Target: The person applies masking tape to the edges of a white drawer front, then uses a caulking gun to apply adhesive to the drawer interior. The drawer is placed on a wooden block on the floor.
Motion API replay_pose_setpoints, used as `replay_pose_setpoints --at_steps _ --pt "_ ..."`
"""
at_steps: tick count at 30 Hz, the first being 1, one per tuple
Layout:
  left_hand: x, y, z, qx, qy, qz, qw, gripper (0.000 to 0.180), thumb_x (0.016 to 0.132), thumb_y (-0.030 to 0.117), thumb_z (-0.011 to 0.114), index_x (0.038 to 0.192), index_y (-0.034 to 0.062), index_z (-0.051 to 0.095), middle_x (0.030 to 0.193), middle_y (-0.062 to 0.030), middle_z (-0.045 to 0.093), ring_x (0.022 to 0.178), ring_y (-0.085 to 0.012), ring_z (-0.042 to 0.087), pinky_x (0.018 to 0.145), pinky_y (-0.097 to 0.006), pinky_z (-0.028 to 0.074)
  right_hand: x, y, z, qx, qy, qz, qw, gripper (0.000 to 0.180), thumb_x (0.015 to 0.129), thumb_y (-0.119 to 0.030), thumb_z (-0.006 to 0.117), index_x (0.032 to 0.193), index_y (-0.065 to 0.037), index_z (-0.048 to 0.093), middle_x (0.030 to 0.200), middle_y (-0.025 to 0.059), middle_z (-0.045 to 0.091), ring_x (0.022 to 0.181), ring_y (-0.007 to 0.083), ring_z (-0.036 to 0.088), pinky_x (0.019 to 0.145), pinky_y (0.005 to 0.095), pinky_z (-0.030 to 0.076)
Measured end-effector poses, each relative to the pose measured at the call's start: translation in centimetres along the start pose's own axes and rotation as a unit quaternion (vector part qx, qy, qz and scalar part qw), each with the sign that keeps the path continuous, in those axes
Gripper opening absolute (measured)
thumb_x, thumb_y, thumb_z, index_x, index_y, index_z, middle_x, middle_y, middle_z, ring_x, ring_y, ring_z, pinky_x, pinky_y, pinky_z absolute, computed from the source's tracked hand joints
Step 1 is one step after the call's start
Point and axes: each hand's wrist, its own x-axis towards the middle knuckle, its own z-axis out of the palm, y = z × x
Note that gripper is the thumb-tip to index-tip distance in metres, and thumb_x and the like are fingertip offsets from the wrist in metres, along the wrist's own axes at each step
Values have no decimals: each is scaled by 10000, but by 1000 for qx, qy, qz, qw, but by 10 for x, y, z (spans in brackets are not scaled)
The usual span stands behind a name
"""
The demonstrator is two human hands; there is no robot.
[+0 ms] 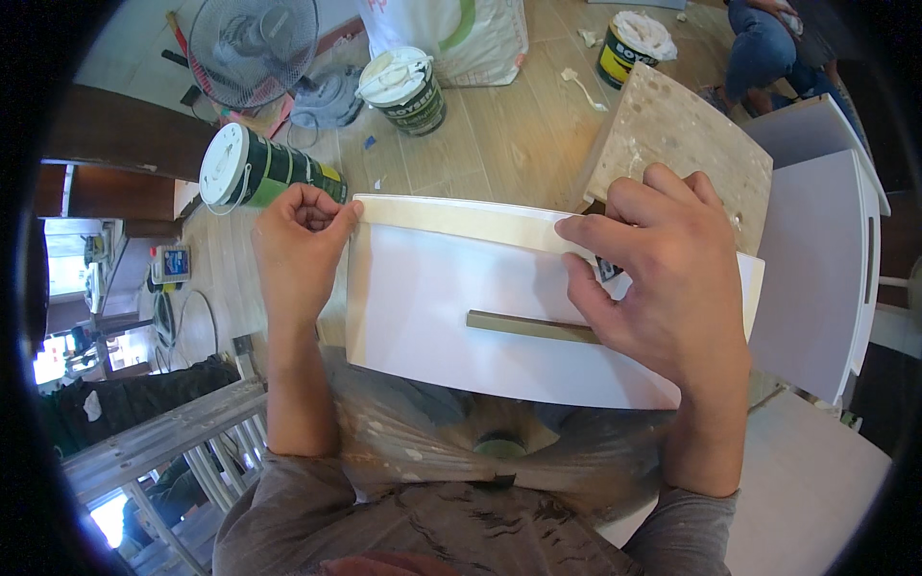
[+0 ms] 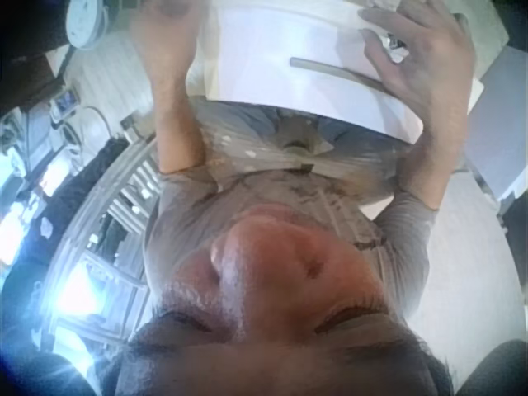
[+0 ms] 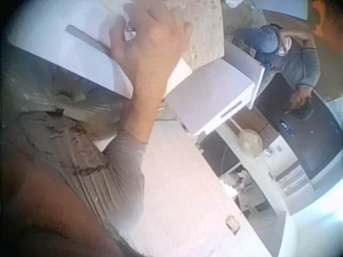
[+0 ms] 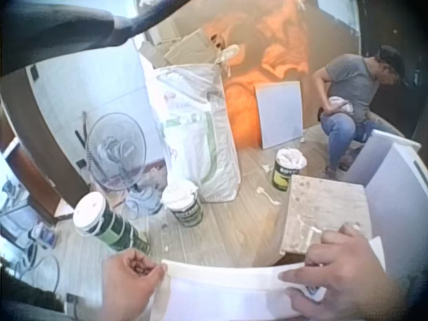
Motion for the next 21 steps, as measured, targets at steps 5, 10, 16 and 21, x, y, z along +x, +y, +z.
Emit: replay_pose_setpoints --at_steps 5,10,16,21 --pt "-1 0 2 2 12 4 1000 213 851 78 816 788 -2 629 714 -9 650 637 -52 557 603 -224 455 4 -1 3 0 -3 -3 1000 180 649 -97 767 829 -106 758 739 33 531 759 239 510 709 388 382" --pt "-1 3 2 11 15 3 1000 215 844 78 824 793 -3 632 708 -2 632 639 -54 552 604 -225 453 6 -2 5 2 -16 0 1000 136 640 -95 746 775 -95 730 730 44 513 765 244 516 721 390 387" --pt "0 0 3 2 16 -2 1000 205 845 70 822 797 -2 637 713 -1 632 643 -50 552 605 -219 450 10 -6 11 1 -30 6 1000 75 643 -111 726 707 -76 709 739 60 511 771 253 523 740 393 394" --pt "0 3 3 8 13 -2 1000 200 849 66 818 796 -1 637 717 -1 637 646 -51 558 608 -217 454 14 -9 14 -14 -35 23 999 70 657 -122 723 680 -60 700 750 72 525 783 258 534 749 396 401"
